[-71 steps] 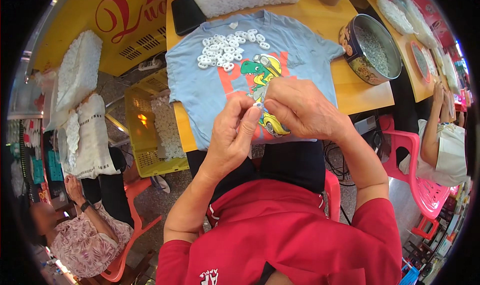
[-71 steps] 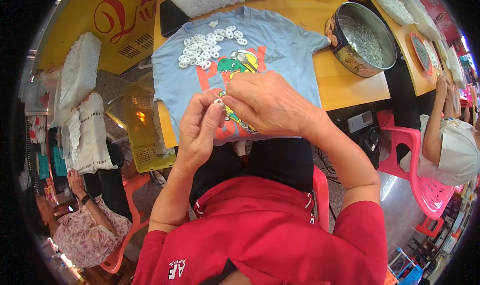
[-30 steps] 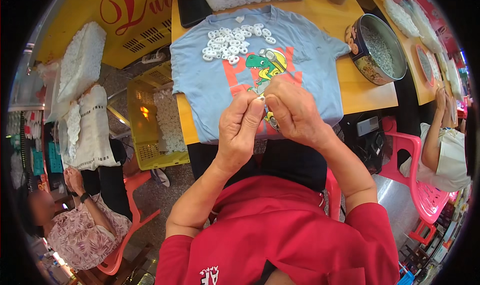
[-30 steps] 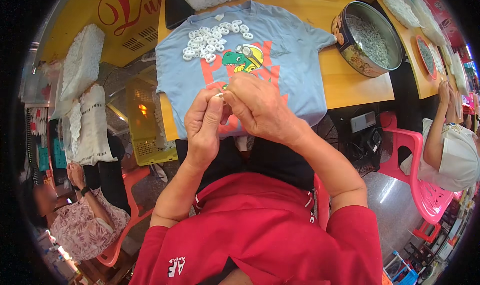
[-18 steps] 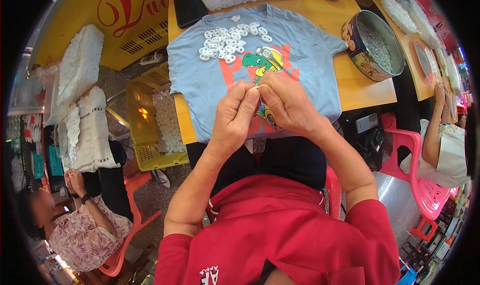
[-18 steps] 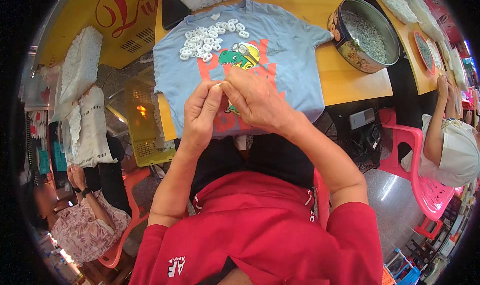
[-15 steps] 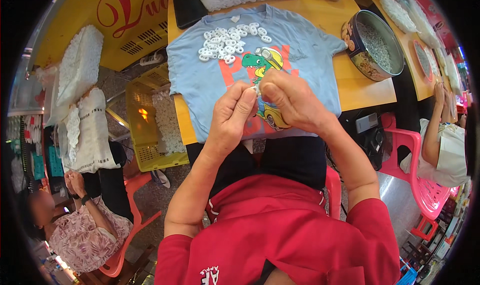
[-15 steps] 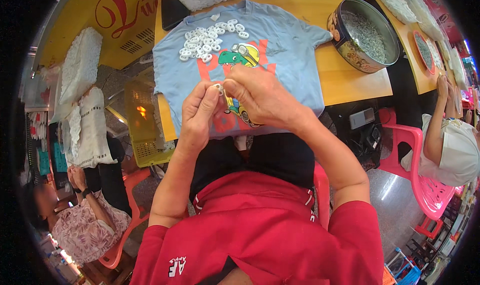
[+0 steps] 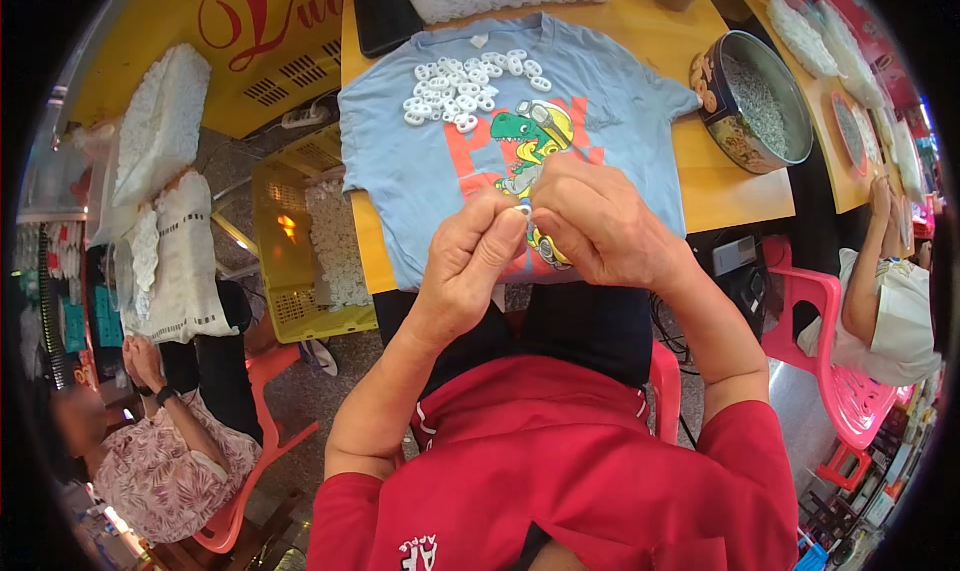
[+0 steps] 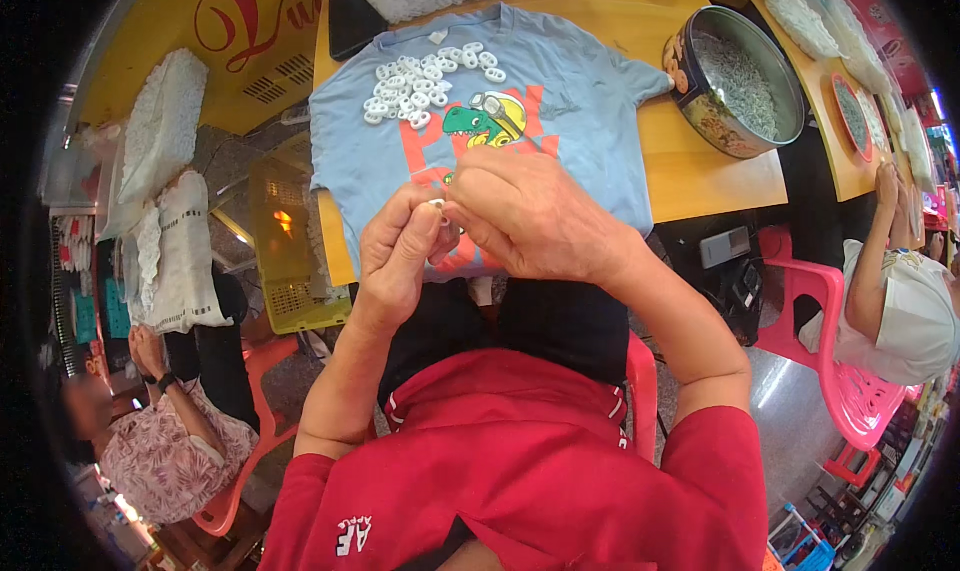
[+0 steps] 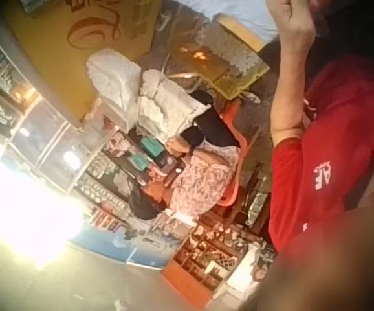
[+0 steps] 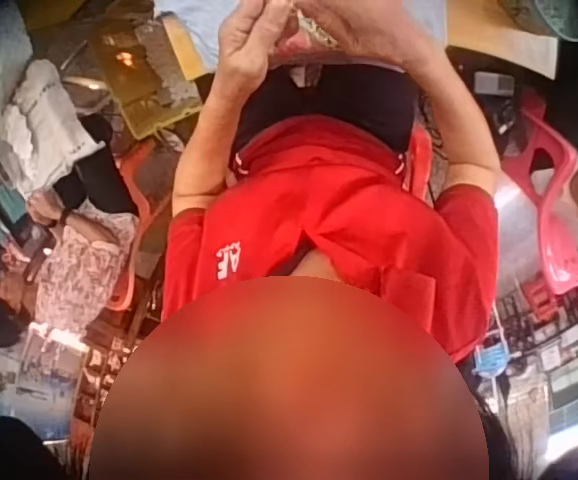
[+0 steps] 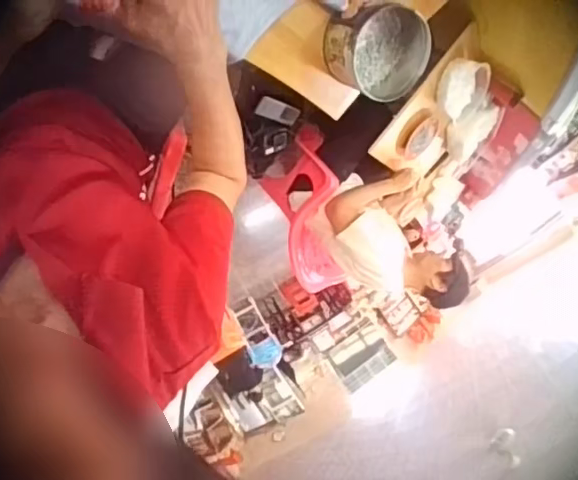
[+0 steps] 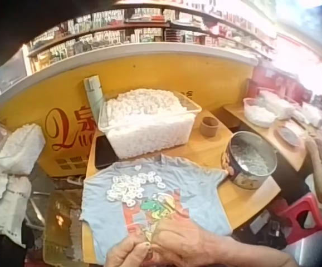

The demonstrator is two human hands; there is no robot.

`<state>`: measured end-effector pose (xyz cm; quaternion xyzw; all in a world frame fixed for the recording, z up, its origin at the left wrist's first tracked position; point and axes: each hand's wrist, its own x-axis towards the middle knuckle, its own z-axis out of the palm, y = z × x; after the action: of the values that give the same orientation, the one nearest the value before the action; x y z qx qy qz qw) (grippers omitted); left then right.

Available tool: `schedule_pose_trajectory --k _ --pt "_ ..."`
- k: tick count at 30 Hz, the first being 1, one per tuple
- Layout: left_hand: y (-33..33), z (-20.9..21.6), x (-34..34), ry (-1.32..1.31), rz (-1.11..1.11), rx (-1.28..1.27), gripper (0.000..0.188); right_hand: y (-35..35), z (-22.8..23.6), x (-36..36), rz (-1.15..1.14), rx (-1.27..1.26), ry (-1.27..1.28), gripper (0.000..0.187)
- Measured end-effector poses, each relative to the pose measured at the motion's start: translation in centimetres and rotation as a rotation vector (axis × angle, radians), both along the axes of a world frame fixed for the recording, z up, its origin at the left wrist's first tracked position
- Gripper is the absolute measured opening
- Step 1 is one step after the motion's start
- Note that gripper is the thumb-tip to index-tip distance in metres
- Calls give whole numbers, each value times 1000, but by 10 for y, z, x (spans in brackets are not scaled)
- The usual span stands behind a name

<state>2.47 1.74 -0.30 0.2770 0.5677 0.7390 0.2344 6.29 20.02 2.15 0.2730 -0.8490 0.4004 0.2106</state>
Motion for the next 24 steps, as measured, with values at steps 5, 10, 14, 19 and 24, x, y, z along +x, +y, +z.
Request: schedule_pose_trajectory --k 5,10,14,19,24 --pt "-2 6 4 114 9 -5 17 -4 3 5 20 -30 30 7" --pt "2 5 8 148 22 -7 14 -15 -11 10 -32 -146 50 8" --pt "6 -3 4 69 46 -44 15 -24 -29 6 -194 -214 19 11" --pt "8 -11 -11 -235 11 15 21 -15 -29 -2 -173 -295 -312 23" --pt "2 -4 -15 -241 -43 86 21 -4 -10 -4 -122 -403 -535 32"
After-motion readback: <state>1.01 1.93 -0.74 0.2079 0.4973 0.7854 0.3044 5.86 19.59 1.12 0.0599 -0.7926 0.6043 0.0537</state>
